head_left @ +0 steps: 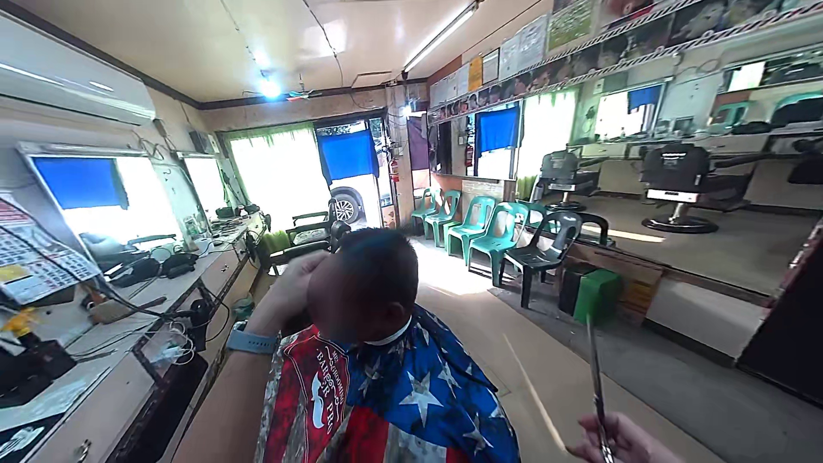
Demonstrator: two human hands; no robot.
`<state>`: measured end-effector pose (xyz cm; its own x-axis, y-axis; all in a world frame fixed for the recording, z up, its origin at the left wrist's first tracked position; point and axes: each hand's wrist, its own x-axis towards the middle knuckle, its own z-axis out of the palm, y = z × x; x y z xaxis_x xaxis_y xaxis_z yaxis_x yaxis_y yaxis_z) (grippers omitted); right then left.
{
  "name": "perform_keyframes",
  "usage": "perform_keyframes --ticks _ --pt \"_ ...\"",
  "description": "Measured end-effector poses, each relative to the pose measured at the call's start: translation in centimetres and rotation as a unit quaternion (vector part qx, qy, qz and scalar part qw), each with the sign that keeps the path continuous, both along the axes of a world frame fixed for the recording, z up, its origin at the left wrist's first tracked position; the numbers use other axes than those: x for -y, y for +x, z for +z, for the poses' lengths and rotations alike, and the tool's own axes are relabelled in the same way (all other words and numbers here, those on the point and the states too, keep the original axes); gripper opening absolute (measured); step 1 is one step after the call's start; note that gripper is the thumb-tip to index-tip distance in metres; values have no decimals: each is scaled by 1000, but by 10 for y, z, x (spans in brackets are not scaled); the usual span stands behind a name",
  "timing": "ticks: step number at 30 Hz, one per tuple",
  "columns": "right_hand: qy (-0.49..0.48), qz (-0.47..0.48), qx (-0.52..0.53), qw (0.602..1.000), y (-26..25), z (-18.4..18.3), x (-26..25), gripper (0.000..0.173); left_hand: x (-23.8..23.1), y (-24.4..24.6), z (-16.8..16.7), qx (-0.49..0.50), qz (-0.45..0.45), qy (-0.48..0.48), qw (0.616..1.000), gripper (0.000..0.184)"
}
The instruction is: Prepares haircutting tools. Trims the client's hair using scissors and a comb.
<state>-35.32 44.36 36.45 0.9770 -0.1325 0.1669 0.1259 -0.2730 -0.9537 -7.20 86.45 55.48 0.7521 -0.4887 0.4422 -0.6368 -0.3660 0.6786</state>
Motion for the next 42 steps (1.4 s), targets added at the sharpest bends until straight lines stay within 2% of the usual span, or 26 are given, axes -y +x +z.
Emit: perform_keyframes --ticks 3,7,12,15,19,22,25,31,37,42 --pt "-152 -2 12 988 27 35 0 40 -11 26 -5 -23 96 -57 994 28" --pt "-313 -38 52 948 59 72 -11 34 -22 20 -23 -24 9 -46 999 26" --pt "-470 -41 46 880 83 131 -43 41 -29 5 -61 113 -63 60 990 31" --pt "-540 -54 39 839 97 149 -58 27 -35 8 -74 190 -89 83 974 32" --pt "-623 -73 37 778 114 161 -71 17 -41 17 -76 255 -71 80 961 32" --pt "-655 -77 55 749 127 167 -75 16 -43 25 -68 293 -30 71 953 32" --pt "-663 -76 61 742 137 166 -75 17 -44 27 -63 315 14 36 948 33" --pt "-668 -64 56 740 146 164 -71 16 -38 31 -61 337 -5 77 938 29" --pt "-666 -41 60 743 160 160 -66 16 -34 44 -35 350 6 73 934 33" --pt "-646 -24 15 762 175 164 -70 33 -27 50 -21 356 12 83 931 35"
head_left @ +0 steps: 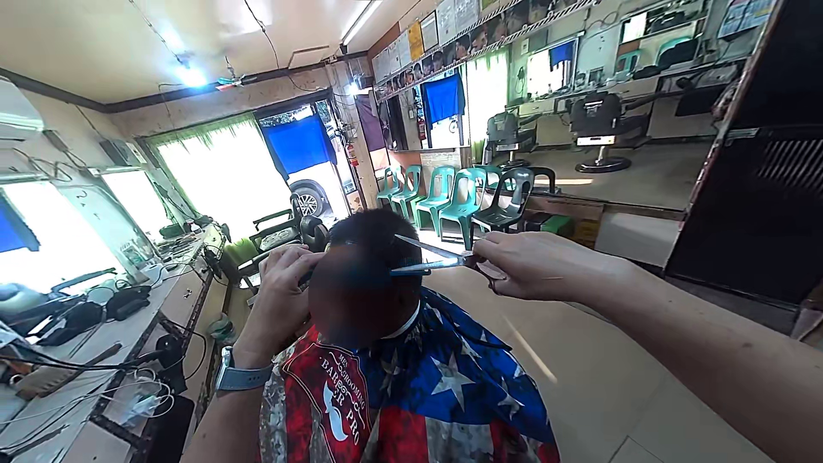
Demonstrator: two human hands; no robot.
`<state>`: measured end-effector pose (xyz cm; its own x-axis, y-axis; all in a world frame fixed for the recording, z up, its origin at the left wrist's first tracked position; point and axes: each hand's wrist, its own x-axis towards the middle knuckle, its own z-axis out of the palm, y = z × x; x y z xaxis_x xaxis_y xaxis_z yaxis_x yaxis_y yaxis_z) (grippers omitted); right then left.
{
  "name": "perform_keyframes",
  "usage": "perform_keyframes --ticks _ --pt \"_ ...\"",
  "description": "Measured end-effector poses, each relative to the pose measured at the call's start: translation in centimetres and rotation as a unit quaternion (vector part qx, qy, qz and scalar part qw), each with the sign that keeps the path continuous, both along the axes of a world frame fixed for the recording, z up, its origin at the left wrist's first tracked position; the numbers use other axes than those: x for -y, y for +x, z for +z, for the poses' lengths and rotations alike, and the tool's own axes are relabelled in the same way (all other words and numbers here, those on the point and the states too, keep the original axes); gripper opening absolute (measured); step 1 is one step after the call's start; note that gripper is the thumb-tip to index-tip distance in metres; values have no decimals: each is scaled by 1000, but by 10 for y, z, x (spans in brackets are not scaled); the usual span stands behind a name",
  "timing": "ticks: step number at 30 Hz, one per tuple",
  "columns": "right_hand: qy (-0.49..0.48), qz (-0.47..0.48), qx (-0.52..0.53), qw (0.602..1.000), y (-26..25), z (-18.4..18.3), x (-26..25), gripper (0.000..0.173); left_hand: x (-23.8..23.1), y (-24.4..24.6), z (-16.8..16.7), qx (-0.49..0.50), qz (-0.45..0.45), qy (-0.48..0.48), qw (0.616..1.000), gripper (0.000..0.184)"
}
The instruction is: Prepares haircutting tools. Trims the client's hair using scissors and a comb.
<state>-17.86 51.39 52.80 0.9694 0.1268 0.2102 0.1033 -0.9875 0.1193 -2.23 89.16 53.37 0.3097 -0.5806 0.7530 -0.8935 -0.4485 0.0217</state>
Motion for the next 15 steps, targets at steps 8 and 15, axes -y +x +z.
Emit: perform_keyframes --ticks 8,15 --pt "19 12 -5 1000 18 9 -4 30 11 2 17 21 9 0 1000 34" --pt "13 55 29 998 24 10 -8 26 14 0 20 16 4 -4 1000 34"
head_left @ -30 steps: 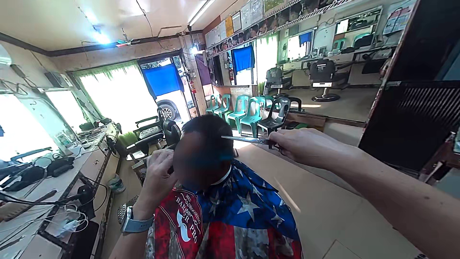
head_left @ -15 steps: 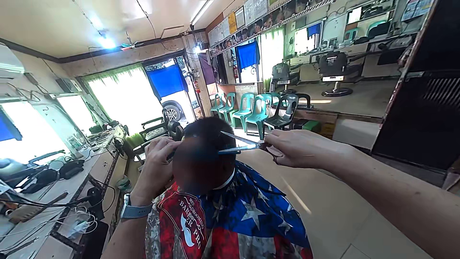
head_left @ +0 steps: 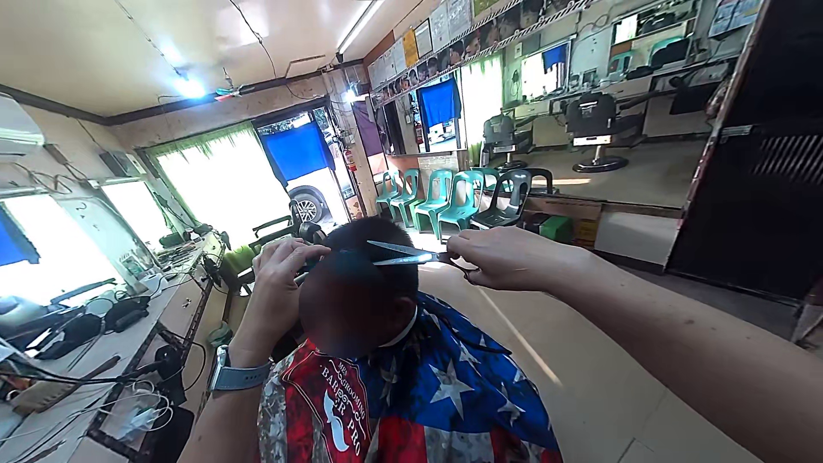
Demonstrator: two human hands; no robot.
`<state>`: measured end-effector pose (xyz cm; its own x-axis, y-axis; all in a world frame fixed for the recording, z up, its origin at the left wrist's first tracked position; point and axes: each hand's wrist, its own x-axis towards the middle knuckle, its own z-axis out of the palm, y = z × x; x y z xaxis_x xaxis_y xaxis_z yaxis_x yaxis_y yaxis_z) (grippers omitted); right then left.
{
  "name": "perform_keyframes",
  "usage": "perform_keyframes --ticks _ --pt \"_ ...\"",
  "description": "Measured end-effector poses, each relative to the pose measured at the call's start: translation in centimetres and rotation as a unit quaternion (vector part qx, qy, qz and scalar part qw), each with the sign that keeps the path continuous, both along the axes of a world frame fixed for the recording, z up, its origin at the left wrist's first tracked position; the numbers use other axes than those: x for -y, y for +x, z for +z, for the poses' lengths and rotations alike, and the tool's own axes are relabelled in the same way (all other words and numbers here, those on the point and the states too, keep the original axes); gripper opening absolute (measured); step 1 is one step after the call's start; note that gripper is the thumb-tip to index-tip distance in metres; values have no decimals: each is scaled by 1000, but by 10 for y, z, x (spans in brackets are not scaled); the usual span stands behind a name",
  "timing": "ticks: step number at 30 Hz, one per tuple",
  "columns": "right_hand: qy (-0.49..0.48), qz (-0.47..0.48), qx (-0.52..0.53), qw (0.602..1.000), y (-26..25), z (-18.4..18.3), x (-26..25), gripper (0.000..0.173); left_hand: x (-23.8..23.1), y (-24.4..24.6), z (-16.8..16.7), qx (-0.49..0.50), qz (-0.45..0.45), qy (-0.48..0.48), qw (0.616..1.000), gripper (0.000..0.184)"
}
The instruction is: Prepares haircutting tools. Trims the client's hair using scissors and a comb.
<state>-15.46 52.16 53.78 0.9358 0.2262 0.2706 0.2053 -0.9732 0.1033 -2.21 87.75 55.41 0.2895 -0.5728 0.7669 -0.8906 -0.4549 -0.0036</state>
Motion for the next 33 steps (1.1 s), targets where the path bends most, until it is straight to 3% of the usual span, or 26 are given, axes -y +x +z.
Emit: perform_keyframes --ticks 16,22,33 --pt "-22 18 -4 1000 -5 -2 0 12 -3 -2 3 3 6 4 1000 35" --pt "1 7 10 1000 -3 -2 -1 28 -2 -2 4 3 13 8 1000 36" --pt "-7 28 7 1000 -4 -1 1 18 -1 -1 6 7 19 14 1000 35"
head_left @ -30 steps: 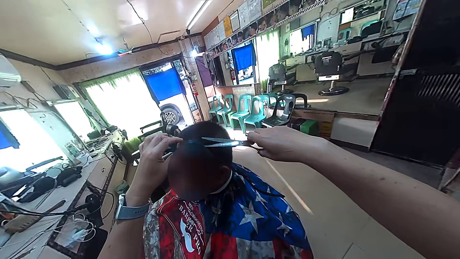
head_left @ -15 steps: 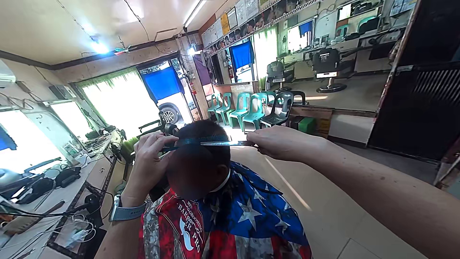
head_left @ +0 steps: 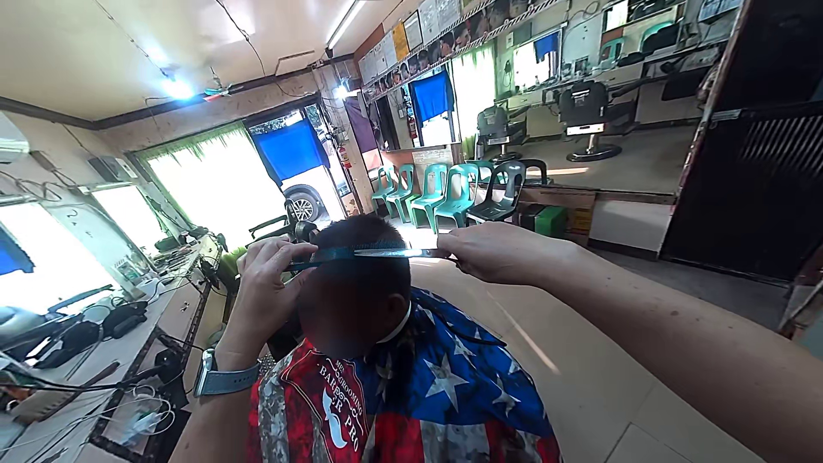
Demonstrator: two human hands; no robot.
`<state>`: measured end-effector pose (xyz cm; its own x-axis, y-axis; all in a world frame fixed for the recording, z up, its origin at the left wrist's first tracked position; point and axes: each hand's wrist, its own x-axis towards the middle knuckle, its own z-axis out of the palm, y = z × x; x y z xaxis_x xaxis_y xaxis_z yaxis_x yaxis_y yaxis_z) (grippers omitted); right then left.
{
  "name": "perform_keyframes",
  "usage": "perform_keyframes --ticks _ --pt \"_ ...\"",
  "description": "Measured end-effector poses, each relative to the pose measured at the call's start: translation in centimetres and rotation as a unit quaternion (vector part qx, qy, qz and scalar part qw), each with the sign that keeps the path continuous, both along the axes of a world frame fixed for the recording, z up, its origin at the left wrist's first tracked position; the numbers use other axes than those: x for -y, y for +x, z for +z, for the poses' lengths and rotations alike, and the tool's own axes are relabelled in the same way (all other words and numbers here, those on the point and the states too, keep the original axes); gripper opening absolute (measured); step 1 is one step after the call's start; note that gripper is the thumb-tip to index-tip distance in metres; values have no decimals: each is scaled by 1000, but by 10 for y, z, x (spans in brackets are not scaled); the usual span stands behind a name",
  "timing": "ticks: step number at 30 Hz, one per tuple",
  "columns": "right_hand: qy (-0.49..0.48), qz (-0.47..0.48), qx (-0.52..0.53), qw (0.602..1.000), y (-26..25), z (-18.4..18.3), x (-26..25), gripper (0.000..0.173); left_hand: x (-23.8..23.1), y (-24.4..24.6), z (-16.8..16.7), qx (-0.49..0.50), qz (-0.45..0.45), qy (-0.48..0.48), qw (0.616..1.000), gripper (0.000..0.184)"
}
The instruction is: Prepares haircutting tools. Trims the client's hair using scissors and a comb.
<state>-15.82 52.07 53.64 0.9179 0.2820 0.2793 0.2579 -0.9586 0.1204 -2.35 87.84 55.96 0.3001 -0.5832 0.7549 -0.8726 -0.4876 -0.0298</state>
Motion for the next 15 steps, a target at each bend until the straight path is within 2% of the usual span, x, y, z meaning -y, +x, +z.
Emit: perform_keyframes --ticks 3,6,10,12,15 --pt "6 -2 16 1000 3 -2 -2 24 2 -1 1 0 0 -2 1000 36" --pt "-7 -1 11 1000 2 0 -5 20 1 -4 1 0 -4 -3 1000 37" --pt "3 10 -22 1000 -1 9 3 19 -3 -7 -2 -52 -42 58 996 34" --pt "9 4 -47 999 -2 13 9 19 -3 -6 -2 -62 -36 69 995 33" --pt "34 7 -23 999 1 6 12 23 0 -2 4 -45 -14 54 997 34"
